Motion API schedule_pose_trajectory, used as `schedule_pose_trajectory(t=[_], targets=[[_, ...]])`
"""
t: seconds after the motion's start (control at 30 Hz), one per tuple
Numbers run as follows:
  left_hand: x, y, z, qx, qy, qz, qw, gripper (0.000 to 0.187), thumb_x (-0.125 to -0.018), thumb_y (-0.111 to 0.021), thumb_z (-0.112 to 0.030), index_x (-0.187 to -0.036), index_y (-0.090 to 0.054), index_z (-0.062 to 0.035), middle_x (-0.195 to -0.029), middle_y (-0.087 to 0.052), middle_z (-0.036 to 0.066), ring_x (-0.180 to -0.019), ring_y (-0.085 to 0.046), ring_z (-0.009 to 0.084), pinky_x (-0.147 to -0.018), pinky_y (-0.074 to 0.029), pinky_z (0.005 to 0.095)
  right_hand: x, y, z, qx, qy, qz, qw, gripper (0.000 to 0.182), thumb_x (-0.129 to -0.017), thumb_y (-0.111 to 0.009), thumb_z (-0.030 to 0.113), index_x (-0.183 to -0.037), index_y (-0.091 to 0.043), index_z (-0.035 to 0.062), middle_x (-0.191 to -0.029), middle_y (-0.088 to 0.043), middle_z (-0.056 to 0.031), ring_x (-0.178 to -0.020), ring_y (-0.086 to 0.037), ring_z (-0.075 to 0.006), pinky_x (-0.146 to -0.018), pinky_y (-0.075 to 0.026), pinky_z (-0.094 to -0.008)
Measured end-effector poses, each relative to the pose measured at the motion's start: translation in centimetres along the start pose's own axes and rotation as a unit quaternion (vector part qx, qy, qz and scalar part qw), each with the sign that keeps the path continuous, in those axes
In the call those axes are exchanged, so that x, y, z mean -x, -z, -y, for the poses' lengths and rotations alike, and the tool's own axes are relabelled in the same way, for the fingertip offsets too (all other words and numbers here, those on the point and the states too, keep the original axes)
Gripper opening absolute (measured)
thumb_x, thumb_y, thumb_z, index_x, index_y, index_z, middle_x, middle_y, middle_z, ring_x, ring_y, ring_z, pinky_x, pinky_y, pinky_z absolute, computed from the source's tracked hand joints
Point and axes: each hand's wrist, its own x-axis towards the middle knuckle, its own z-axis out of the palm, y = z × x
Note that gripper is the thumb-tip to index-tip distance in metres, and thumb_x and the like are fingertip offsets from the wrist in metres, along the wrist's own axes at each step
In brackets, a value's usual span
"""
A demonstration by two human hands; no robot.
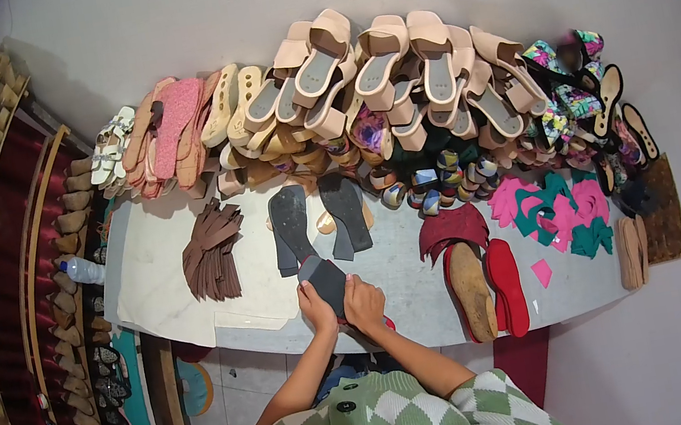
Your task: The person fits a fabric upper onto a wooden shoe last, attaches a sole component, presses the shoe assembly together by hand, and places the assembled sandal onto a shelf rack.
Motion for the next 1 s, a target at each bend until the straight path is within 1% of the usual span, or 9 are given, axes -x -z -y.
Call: schedule_pose_trajectory(t=[0.1, 0.2, 0.3, 0.5, 0.67, 0.77, 0.87, 0.9, 1.0], targets=[[-0.2, 0.0, 0.0, -0.013, -0.007, 0.000, 1.000, 0.040, -0.096, -0.036, -0.030, -0.103, -0.054, 0.0053, -0.092, -0.058, 0.020, -0.085, -0.055, 0.0310, -0.078, -0.041, 0.0377, 0.1, -0.4, -1.6, -0.030, -0.015, 0.026, 0.999, 0.047, -0.095, -0.029, 0.033, -0.081, -0.062, 0.0037, -0.070, -0.062, -0.0237, -0.069, -0.060, -0.0419, -0.066, -0.045, -0.0515], [-0.2, 0.2, 0.3, -0.035, -0.016, 0.001, 0.999, 0.042, -0.096, -0.036, -0.031, -0.105, -0.054, 0.0058, -0.093, -0.058, 0.021, -0.085, -0.055, 0.0320, -0.079, -0.041, 0.0378, 1.7, 1.6, -2.9, 0.026, 0.000, 0.092, 0.995, 0.049, -0.095, -0.030, 0.034, -0.078, -0.064, 0.0042, -0.071, -0.062, -0.0234, -0.067, -0.060, -0.0411, -0.065, -0.046, -0.0504], [0.0, -0.3, 0.6, -0.023, -0.018, -0.012, 1.000, 0.042, -0.097, -0.036, -0.031, -0.106, -0.053, 0.0063, -0.092, -0.058, 0.022, -0.085, -0.055, 0.0328, -0.079, -0.041, 0.0384, 2.7, 1.8, -3.1, 0.039, -0.027, 0.036, 0.998, 0.051, -0.096, -0.029, 0.033, -0.071, -0.061, 0.0032, -0.065, -0.059, -0.0238, -0.063, -0.058, -0.0423, -0.061, -0.045, -0.0510], [-0.2, 0.5, 0.5, -0.038, -0.017, -0.005, 0.999, 0.040, -0.097, -0.035, -0.029, -0.103, -0.053, 0.0066, -0.091, -0.058, 0.023, -0.085, -0.054, 0.0338, -0.079, -0.040, 0.0393, 2.8, 0.6, -3.1, 0.079, 0.035, -0.026, 0.996, 0.041, -0.092, -0.039, 0.024, -0.063, -0.060, 0.0042, -0.061, -0.060, -0.0174, -0.053, -0.058, -0.0353, -0.055, -0.042, -0.0447], [0.0, -0.1, -0.1, -0.059, -0.035, -0.010, 0.998, 0.038, -0.096, -0.037, -0.028, -0.100, -0.054, 0.0061, -0.090, -0.058, 0.022, -0.085, -0.055, 0.0338, -0.078, -0.041, 0.0386, 2.5, 0.6, -3.7, 0.099, 0.080, -0.040, 0.991, 0.038, -0.091, -0.040, 0.020, -0.061, -0.059, 0.0049, -0.060, -0.060, -0.0160, -0.050, -0.055, -0.0335, -0.054, -0.037, -0.0436], [-0.4, 0.6, -0.2, -0.053, -0.014, 0.013, 0.998, 0.034, -0.095, -0.043, -0.028, -0.100, -0.055, 0.0038, -0.090, -0.060, 0.017, -0.085, -0.056, 0.0271, -0.078, -0.042, 0.0346, 2.8, 1.1, -3.4, 0.083, 0.077, -0.034, 0.993, 0.038, -0.091, -0.039, 0.021, -0.063, -0.059, 0.0053, -0.062, -0.060, -0.0161, -0.052, -0.056, -0.0335, -0.055, -0.036, -0.0443], [-1.9, 2.0, -1.7, -0.005, 0.036, 0.141, 0.989, 0.030, -0.092, -0.051, -0.027, -0.100, -0.057, 0.0005, -0.091, -0.061, 0.010, -0.085, -0.055, 0.0176, -0.078, -0.042, 0.0292, 2.4, 1.1, -3.6, 0.063, 0.068, -0.017, 0.996, 0.037, -0.092, -0.037, 0.021, -0.067, -0.059, 0.0048, -0.065, -0.061, -0.0168, -0.056, -0.057, -0.0345, -0.057, -0.037, -0.0460], [-3.0, 2.4, -1.6, 0.029, 0.070, 0.178, 0.981, 0.031, -0.089, -0.057, -0.028, -0.102, -0.058, -0.0002, -0.091, -0.061, 0.006, -0.084, -0.053, 0.0114, -0.077, -0.041, 0.0246, 2.5, 1.1, -3.8, 0.057, 0.064, -0.005, 0.996, 0.037, -0.092, -0.036, 0.021, -0.069, -0.059, 0.0045, -0.066, -0.061, -0.0171, -0.057, -0.058, -0.0350, -0.057, -0.038, -0.0467], [-5.7, 2.2, -2.1, 0.080, 0.102, 0.232, 0.964, 0.026, -0.089, -0.057, -0.027, -0.096, -0.061, -0.0018, -0.088, -0.061, 0.003, -0.080, -0.055, 0.0099, -0.072, -0.043, 0.0216, 2.4, 1.2, -3.5, 0.008, 0.034, 0.031, 0.999, 0.039, -0.093, -0.033, 0.024, -0.073, -0.059, 0.0036, -0.070, -0.062, -0.0190, -0.064, -0.060, -0.0369, -0.062, -0.041, -0.0498]])
